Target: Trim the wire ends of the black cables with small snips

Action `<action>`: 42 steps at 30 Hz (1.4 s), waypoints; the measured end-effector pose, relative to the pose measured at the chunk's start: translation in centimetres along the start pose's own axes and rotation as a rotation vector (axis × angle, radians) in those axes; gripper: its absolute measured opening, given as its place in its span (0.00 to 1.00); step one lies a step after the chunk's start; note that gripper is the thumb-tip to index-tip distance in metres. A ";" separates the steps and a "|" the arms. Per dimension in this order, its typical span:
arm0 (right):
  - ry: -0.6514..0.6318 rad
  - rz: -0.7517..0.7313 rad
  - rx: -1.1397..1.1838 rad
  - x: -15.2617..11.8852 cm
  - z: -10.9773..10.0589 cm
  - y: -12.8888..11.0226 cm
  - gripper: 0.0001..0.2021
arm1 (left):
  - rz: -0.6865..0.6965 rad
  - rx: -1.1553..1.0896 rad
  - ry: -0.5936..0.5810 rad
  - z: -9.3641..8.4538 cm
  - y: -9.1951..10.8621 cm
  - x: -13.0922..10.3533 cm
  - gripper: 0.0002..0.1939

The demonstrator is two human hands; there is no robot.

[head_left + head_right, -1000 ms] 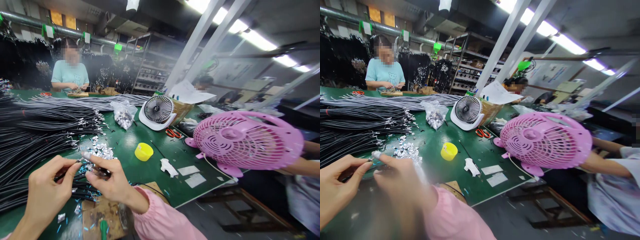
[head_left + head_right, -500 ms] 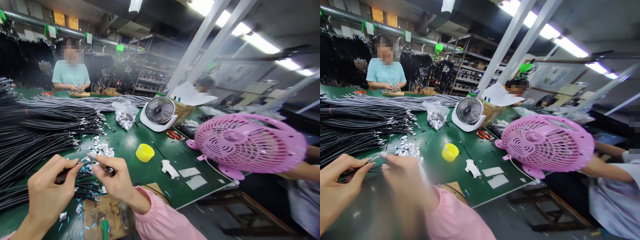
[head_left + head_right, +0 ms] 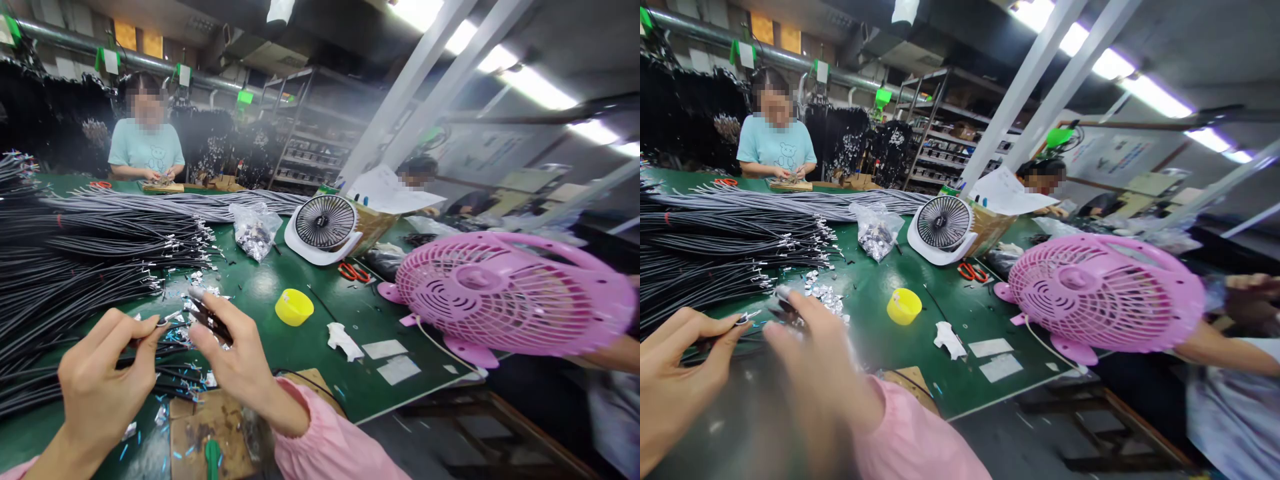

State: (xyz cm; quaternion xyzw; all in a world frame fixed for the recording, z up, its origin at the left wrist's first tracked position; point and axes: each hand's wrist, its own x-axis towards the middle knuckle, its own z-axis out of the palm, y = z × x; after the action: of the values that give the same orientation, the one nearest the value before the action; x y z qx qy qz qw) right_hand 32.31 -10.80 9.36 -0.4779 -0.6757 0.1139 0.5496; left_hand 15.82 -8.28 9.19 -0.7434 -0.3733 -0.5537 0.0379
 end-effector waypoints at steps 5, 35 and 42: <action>0.174 -0.311 -0.396 -0.5 -0.1 0.2 0.15 | 0.047 0.052 -0.018 -0.3 -0.2 -0.3 0.08; 0.184 -0.517 -0.701 -0.9 -0.5 -0.1 0.16 | 0.146 0.112 -0.031 0.0 -0.1 -0.4 0.10; 0.169 -0.519 -0.773 -1.2 -0.3 -0.1 0.13 | 0.108 0.080 -0.041 0.3 -0.1 -0.6 0.08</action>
State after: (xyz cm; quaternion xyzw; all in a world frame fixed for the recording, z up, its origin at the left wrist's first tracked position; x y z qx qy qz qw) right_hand 32.41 -11.88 8.83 -0.4703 -0.7187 -0.3266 0.3946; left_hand 15.91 -8.39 8.57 -0.7717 -0.3550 -0.5200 0.0898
